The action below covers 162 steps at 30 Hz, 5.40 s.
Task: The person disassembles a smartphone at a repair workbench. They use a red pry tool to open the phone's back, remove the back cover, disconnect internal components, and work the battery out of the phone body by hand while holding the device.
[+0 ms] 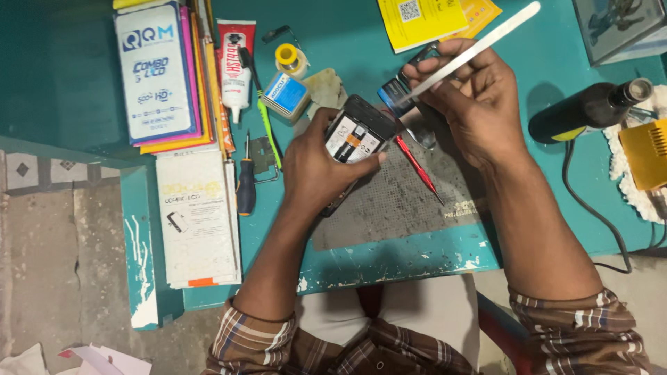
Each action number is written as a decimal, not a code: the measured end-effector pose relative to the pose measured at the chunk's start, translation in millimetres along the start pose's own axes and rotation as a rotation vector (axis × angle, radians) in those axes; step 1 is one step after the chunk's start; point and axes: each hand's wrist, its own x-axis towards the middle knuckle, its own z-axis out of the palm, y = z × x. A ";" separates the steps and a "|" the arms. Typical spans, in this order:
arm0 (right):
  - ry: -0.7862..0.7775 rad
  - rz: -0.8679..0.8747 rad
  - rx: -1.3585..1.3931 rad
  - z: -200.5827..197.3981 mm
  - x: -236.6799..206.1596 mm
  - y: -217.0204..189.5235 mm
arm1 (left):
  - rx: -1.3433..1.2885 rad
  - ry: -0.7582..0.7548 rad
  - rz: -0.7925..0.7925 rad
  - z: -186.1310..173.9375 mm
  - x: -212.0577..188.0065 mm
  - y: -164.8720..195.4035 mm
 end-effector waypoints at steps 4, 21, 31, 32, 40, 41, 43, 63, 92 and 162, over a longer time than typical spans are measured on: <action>-0.037 0.008 -0.101 -1.8 -2.0 -2.6 | 0.024 0.018 0.028 0.2 0.0 -0.9; -0.190 0.002 -0.448 2.1 -6.7 0.4 | 0.026 0.037 0.086 2.2 -0.3 -5.1; -0.257 -0.184 -0.627 13.7 -17.8 -2.0 | 0.025 0.037 0.044 1.3 -1.2 -1.3; -0.264 -0.239 -0.715 16.6 -21.0 -2.2 | 0.027 0.043 0.033 1.8 -2.1 0.3; -0.220 -0.254 -1.040 31.5 -24.0 -1.0 | 0.078 0.004 -0.051 -0.1 0.2 3.9; -0.212 -0.253 -1.017 32.3 -23.7 0.6 | 0.066 -0.001 -0.064 0.2 -0.2 2.9; -0.189 -0.244 -0.998 33.3 -24.0 3.4 | 0.056 -0.004 -0.067 1.0 0.8 0.7; -0.104 -0.030 -0.373 53.0 -1.4 -2.6 | -0.010 0.003 -0.112 -10.2 5.9 20.8; -0.142 0.211 -0.216 34.4 6.5 0.8 | 0.095 -0.052 -0.078 -9.6 8.3 11.8; 0.199 -0.235 -0.495 -9.1 18.2 -47.2 | 0.145 -0.252 0.069 -17.8 1.9 24.7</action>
